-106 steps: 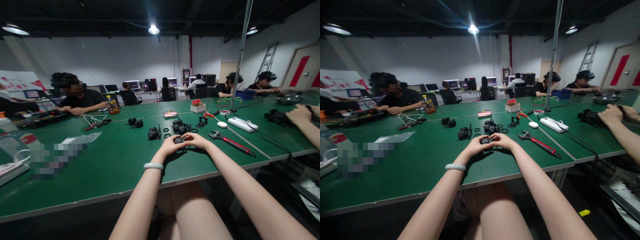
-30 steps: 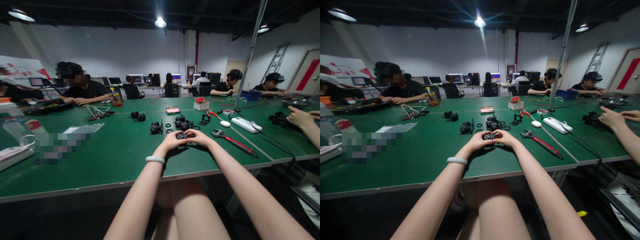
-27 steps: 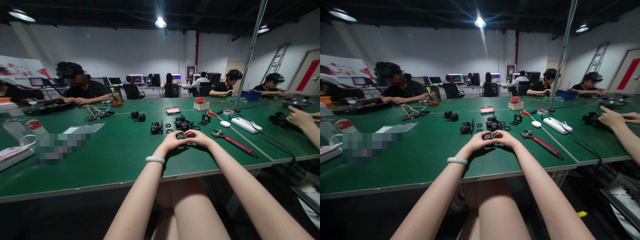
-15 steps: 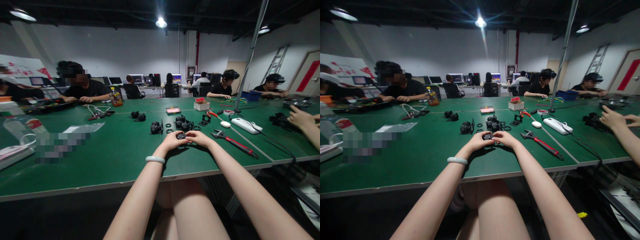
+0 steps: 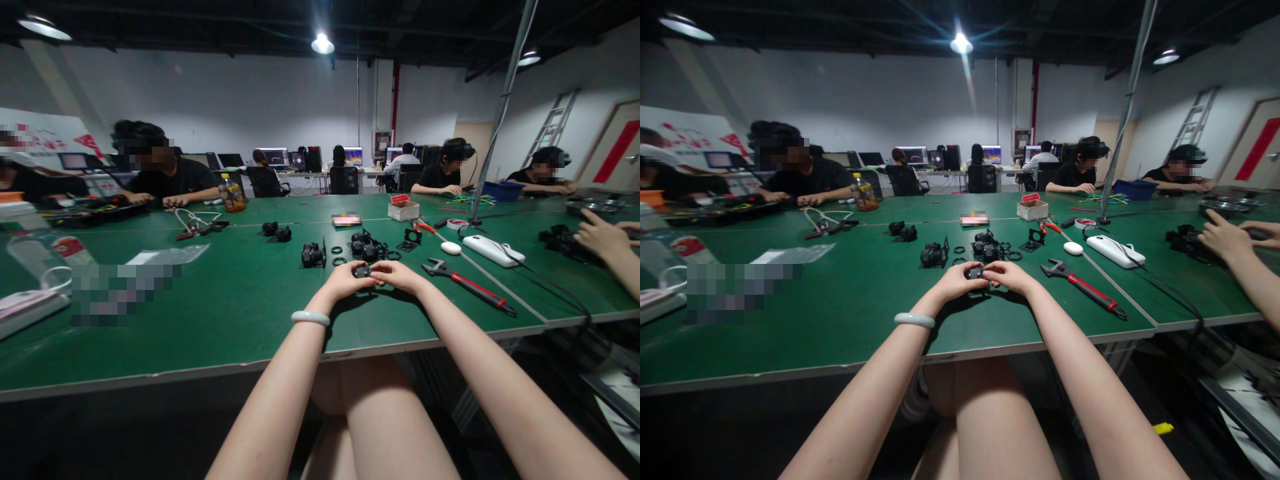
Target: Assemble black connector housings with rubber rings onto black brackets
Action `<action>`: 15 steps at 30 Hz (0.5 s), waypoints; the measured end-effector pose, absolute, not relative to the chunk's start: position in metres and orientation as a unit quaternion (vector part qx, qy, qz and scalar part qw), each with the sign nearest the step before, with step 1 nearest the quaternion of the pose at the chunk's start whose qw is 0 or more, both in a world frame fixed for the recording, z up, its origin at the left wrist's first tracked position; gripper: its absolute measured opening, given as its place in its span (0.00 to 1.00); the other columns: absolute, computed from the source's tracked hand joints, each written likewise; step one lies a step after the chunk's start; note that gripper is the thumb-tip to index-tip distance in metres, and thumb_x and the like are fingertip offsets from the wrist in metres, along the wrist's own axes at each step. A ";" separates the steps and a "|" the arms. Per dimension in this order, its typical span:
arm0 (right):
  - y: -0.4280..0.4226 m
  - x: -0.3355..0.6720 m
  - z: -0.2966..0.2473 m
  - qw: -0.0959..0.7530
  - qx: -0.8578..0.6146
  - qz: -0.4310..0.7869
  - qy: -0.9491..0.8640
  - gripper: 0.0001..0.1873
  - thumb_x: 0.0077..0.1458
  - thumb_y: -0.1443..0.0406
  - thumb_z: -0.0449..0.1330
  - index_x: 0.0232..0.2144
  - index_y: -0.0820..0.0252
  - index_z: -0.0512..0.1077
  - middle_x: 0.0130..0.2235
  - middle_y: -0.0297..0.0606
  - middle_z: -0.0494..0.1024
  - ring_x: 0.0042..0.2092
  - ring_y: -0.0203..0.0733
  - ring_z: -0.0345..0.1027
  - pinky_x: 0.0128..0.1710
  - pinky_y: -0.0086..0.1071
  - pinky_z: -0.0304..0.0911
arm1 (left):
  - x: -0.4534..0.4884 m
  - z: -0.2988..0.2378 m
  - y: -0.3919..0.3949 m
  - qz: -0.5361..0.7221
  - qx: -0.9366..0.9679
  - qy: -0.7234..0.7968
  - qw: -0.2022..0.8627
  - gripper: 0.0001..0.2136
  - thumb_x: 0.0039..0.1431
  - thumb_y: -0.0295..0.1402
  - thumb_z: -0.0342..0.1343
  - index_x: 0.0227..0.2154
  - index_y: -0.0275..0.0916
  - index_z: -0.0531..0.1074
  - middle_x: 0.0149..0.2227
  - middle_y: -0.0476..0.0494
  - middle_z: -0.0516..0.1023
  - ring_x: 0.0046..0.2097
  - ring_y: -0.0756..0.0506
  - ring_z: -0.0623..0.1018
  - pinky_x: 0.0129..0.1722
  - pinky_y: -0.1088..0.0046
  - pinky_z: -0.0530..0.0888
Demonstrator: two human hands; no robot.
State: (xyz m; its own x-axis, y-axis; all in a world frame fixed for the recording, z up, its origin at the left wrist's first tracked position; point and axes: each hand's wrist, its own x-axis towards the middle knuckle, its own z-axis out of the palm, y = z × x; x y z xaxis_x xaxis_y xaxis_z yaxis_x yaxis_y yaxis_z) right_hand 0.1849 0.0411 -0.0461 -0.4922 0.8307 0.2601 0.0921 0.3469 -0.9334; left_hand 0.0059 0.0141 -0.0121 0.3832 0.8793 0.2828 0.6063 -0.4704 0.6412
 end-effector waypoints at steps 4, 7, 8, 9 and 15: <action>0.042 0.181 -0.044 0.440 -0.339 0.531 -0.640 0.22 0.52 0.53 0.46 0.34 0.65 0.69 0.23 0.36 0.70 0.22 0.31 0.63 0.23 0.27 0.62 | 0.008 -0.011 0.013 0.305 0.796 0.468 0.232 0.30 0.38 0.46 0.56 0.44 0.34 0.66 0.41 0.41 0.73 0.40 0.43 0.73 0.42 0.70 0.67; 0.043 0.180 -0.043 0.478 -0.337 0.556 -0.591 0.23 0.54 0.56 0.40 0.32 0.66 0.69 0.24 0.40 0.70 0.20 0.32 0.63 0.20 0.29 0.63 | 0.008 -0.012 0.013 0.306 0.789 0.477 0.237 0.31 0.37 0.46 0.57 0.44 0.33 0.66 0.40 0.41 0.73 0.39 0.43 0.73 0.41 0.69 0.68; 0.042 0.180 -0.043 0.489 -0.336 0.556 -0.582 0.22 0.54 0.58 0.41 0.31 0.67 0.69 0.24 0.40 0.70 0.20 0.32 0.63 0.20 0.29 0.63 | 0.008 -0.013 0.013 0.307 0.787 0.479 0.239 0.31 0.36 0.46 0.57 0.44 0.33 0.66 0.40 0.41 0.73 0.39 0.43 0.73 0.41 0.69 0.68; 0.042 0.180 -0.043 0.499 -0.336 0.551 -0.578 0.20 0.53 0.60 0.42 0.30 0.66 0.69 0.25 0.40 0.71 0.20 0.32 0.63 0.20 0.29 0.62 | 0.007 -0.013 0.014 0.308 0.786 0.479 0.240 0.31 0.36 0.46 0.57 0.44 0.33 0.66 0.40 0.41 0.73 0.39 0.43 0.73 0.41 0.69 0.68; 0.041 0.183 -0.039 0.529 -0.324 0.516 -0.591 0.16 0.40 0.71 0.47 0.33 0.61 0.67 0.29 0.36 0.73 0.27 0.34 0.66 0.27 0.29 0.63 | 0.006 -0.015 0.016 0.311 0.788 0.477 0.233 0.32 0.35 0.47 0.57 0.45 0.33 0.66 0.41 0.40 0.72 0.41 0.42 0.72 0.43 0.68 0.67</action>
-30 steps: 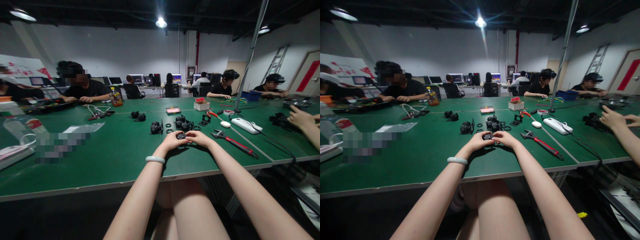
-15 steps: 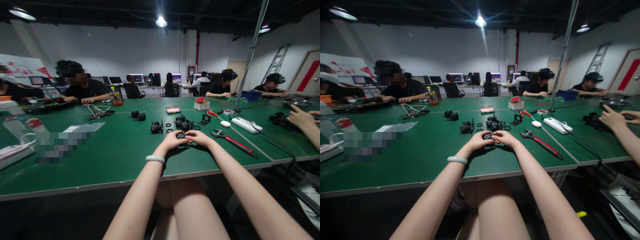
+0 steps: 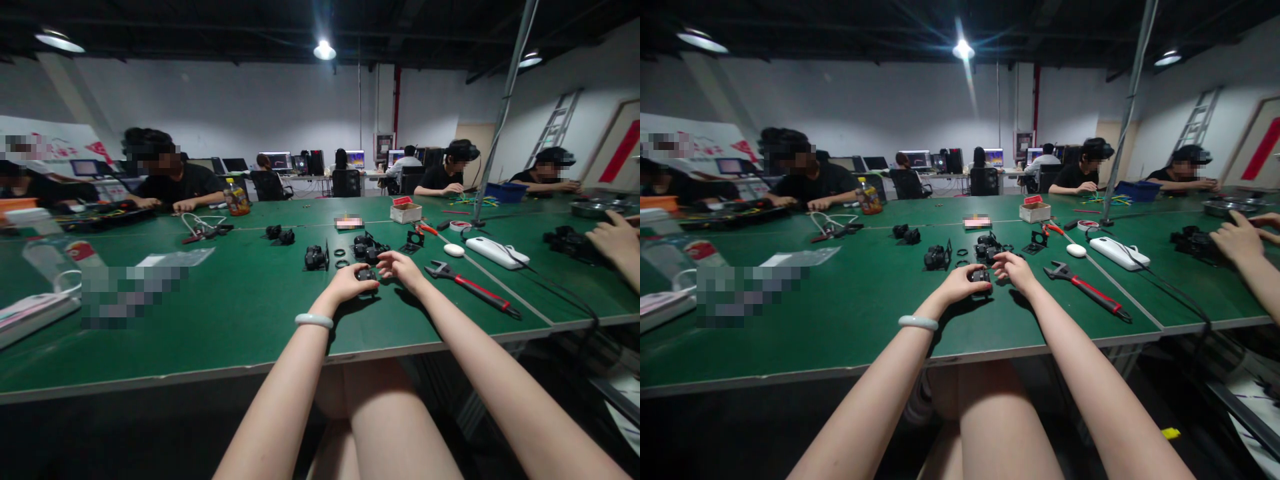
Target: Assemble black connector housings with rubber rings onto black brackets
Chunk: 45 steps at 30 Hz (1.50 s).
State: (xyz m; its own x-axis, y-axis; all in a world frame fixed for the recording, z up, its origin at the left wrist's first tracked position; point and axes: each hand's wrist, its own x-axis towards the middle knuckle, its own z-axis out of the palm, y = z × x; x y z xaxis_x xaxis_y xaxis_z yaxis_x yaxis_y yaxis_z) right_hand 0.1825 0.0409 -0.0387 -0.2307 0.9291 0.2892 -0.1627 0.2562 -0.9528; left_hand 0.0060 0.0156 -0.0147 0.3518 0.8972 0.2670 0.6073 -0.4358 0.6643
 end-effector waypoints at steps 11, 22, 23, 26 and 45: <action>0.029 0.181 -0.029 0.510 -0.292 0.456 -0.668 0.16 0.33 0.73 0.45 0.29 0.60 0.63 0.31 0.35 0.75 0.39 0.42 0.68 0.34 0.32 0.60 | 0.007 -0.013 0.010 0.308 0.788 0.478 0.237 0.29 0.37 0.46 0.57 0.44 0.35 0.66 0.39 0.43 0.73 0.38 0.44 0.72 0.40 0.70 0.68; 0.031 0.180 -0.033 0.495 -0.291 0.453 -0.682 0.15 0.34 0.74 0.45 0.28 0.59 0.61 0.33 0.36 0.75 0.40 0.41 0.68 0.37 0.33 0.60 | 0.008 -0.011 0.009 0.307 0.788 0.479 0.233 0.29 0.37 0.46 0.56 0.44 0.35 0.66 0.39 0.43 0.73 0.38 0.44 0.72 0.39 0.70 0.68; 0.031 0.179 -0.034 0.496 -0.285 0.454 -0.683 0.15 0.33 0.75 0.45 0.28 0.59 0.61 0.33 0.35 0.75 0.40 0.41 0.68 0.38 0.34 0.60 | 0.008 -0.011 0.009 0.307 0.789 0.479 0.232 0.29 0.38 0.46 0.56 0.44 0.35 0.66 0.39 0.43 0.73 0.38 0.44 0.72 0.39 0.70 0.68; 0.033 0.179 -0.037 0.497 -0.269 0.452 -0.690 0.16 0.33 0.76 0.45 0.29 0.59 0.62 0.33 0.35 0.75 0.40 0.41 0.68 0.40 0.35 0.60 | 0.007 -0.012 0.010 0.308 0.792 0.476 0.226 0.28 0.38 0.46 0.56 0.44 0.35 0.66 0.38 0.44 0.73 0.38 0.44 0.72 0.39 0.70 0.68; 0.032 0.186 -0.038 0.452 -0.312 0.370 -0.749 0.19 0.34 0.66 0.63 0.33 0.61 0.63 0.36 0.39 0.72 0.42 0.43 0.67 0.40 0.36 0.61 | 0.009 -0.008 0.008 0.302 0.790 0.475 0.245 0.28 0.38 0.46 0.56 0.43 0.34 0.66 0.38 0.43 0.73 0.37 0.44 0.72 0.38 0.70 0.68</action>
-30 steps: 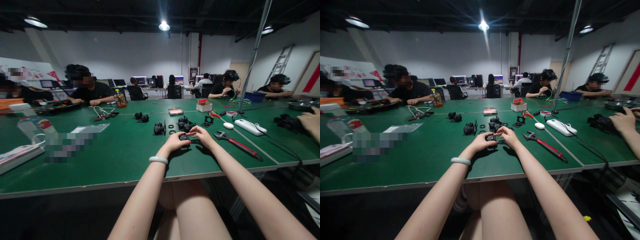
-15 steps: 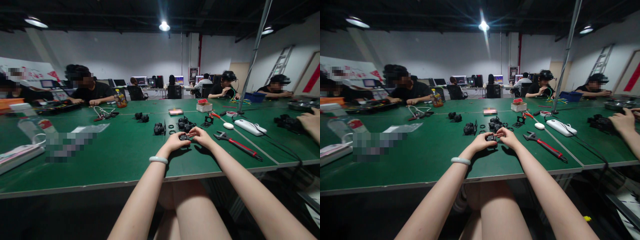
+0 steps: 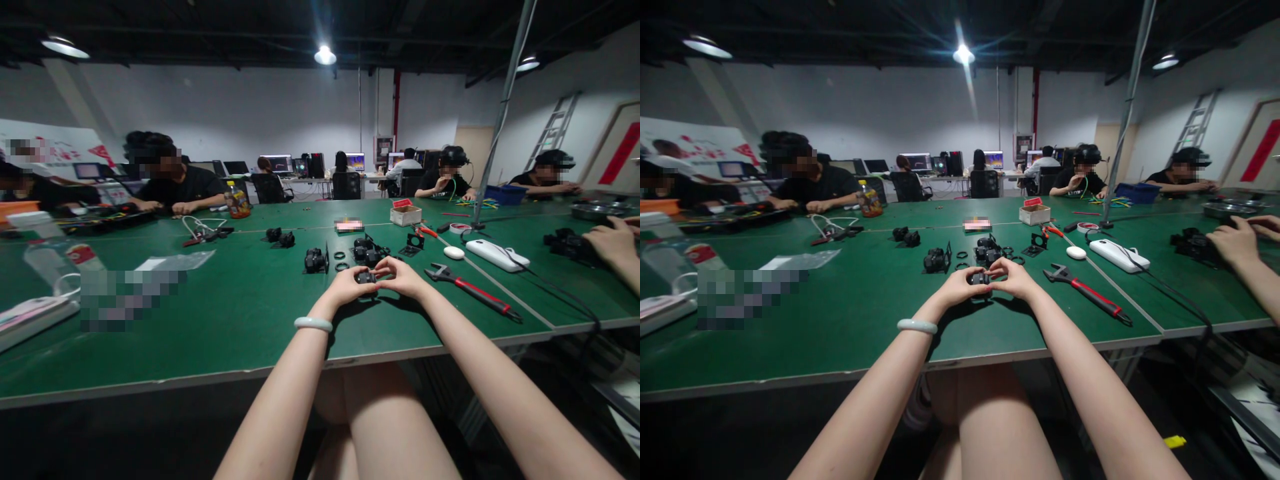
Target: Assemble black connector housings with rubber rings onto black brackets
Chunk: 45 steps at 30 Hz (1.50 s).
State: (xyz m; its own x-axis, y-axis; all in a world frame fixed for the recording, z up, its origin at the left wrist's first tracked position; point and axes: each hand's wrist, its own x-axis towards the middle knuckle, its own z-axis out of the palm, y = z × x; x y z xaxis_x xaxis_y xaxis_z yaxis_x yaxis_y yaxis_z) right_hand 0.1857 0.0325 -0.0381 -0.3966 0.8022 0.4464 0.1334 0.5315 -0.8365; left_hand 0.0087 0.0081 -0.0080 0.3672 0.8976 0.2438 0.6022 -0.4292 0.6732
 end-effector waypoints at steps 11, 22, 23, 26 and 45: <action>0.029 0.184 -0.038 0.446 -0.322 0.335 -0.765 0.19 0.35 0.68 0.62 0.33 0.60 0.63 0.36 0.39 0.72 0.40 0.42 0.68 0.38 0.35 0.61 | 0.009 -0.008 0.006 0.302 0.791 0.468 0.252 0.28 0.39 0.46 0.55 0.43 0.35 0.66 0.40 0.43 0.73 0.39 0.43 0.72 0.38 0.70 0.68; 0.030 0.184 -0.038 0.449 -0.325 0.349 -0.756 0.18 0.35 0.68 0.62 0.33 0.60 0.64 0.36 0.38 0.72 0.40 0.42 0.68 0.39 0.35 0.61 | 0.009 -0.006 0.006 0.303 0.793 0.474 0.234 0.28 0.39 0.47 0.55 0.43 0.35 0.67 0.39 0.44 0.73 0.39 0.43 0.72 0.39 0.71 0.68; 0.030 0.184 -0.039 0.449 -0.326 0.348 -0.756 0.18 0.35 0.67 0.62 0.33 0.60 0.64 0.36 0.38 0.72 0.41 0.42 0.67 0.39 0.35 0.61 | 0.009 -0.006 0.006 0.302 0.795 0.472 0.232 0.28 0.39 0.47 0.55 0.43 0.35 0.67 0.39 0.44 0.73 0.39 0.43 0.72 0.39 0.71 0.68; 0.031 0.184 -0.040 0.449 -0.329 0.346 -0.755 0.18 0.35 0.67 0.62 0.33 0.60 0.63 0.35 0.37 0.72 0.41 0.43 0.67 0.39 0.35 0.61 | 0.009 -0.007 0.007 0.301 0.798 0.470 0.230 0.28 0.39 0.48 0.55 0.43 0.36 0.67 0.39 0.44 0.73 0.38 0.44 0.73 0.38 0.71 0.68; 0.029 0.185 -0.037 0.440 -0.311 0.347 -0.768 0.17 0.38 0.66 0.61 0.34 0.61 0.63 0.36 0.38 0.71 0.42 0.41 0.67 0.40 0.34 0.61 | 0.007 -0.008 0.010 0.299 0.802 0.462 0.230 0.29 0.38 0.49 0.55 0.43 0.35 0.67 0.38 0.43 0.73 0.38 0.43 0.73 0.40 0.70 0.67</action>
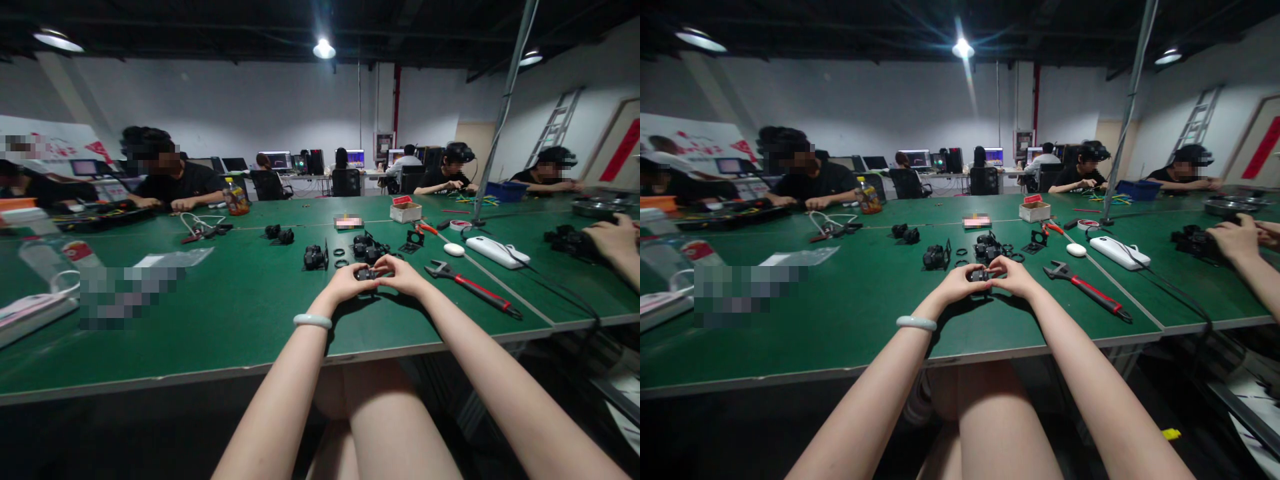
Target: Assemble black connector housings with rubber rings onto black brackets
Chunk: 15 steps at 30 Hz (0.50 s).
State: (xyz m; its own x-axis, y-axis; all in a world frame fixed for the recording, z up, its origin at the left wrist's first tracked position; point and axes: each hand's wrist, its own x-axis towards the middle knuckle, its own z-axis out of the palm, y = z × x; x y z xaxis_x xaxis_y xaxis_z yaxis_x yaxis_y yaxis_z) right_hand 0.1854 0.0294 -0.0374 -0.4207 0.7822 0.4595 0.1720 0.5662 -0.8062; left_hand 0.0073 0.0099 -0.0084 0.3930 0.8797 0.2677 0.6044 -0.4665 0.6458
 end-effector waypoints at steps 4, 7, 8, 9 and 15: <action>0.029 0.186 -0.037 0.436 -0.308 0.345 -0.772 0.18 0.37 0.66 0.61 0.35 0.61 0.63 0.37 0.39 0.71 0.40 0.40 0.67 0.39 0.34 0.62 | 0.007 -0.010 0.011 0.302 0.801 0.465 0.225 0.29 0.38 0.48 0.55 0.43 0.35 0.67 0.39 0.43 0.73 0.39 0.43 0.72 0.41 0.70 0.67; 0.028 0.187 -0.036 0.424 -0.315 0.324 -0.785 0.21 0.36 0.64 0.62 0.36 0.61 0.62 0.38 0.39 0.70 0.37 0.39 0.67 0.37 0.34 0.62 | 0.007 -0.010 0.013 0.302 0.799 0.471 0.219 0.30 0.37 0.48 0.56 0.43 0.34 0.67 0.41 0.42 0.73 0.41 0.42 0.72 0.42 0.70 0.67; 0.028 0.187 -0.036 0.423 -0.319 0.314 -0.788 0.22 0.36 0.63 0.62 0.36 0.61 0.62 0.38 0.39 0.70 0.36 0.39 0.67 0.36 0.34 0.63 | 0.007 -0.010 0.013 0.301 0.799 0.473 0.218 0.30 0.37 0.48 0.56 0.43 0.34 0.67 0.41 0.42 0.73 0.41 0.42 0.72 0.42 0.69 0.67; 0.027 0.187 -0.036 0.423 -0.323 0.305 -0.789 0.23 0.35 0.62 0.63 0.37 0.60 0.62 0.38 0.39 0.69 0.36 0.38 0.66 0.35 0.33 0.63 | 0.007 -0.011 0.013 0.300 0.798 0.475 0.217 0.30 0.37 0.47 0.56 0.44 0.34 0.67 0.41 0.41 0.72 0.41 0.42 0.72 0.43 0.69 0.67; 0.026 0.184 -0.039 0.416 -0.321 0.293 -0.799 0.22 0.35 0.60 0.62 0.35 0.60 0.62 0.36 0.38 0.68 0.35 0.37 0.63 0.31 0.29 0.62 | 0.006 -0.012 0.014 0.301 0.799 0.470 0.223 0.29 0.38 0.45 0.56 0.44 0.34 0.66 0.42 0.41 0.72 0.41 0.42 0.72 0.42 0.70 0.67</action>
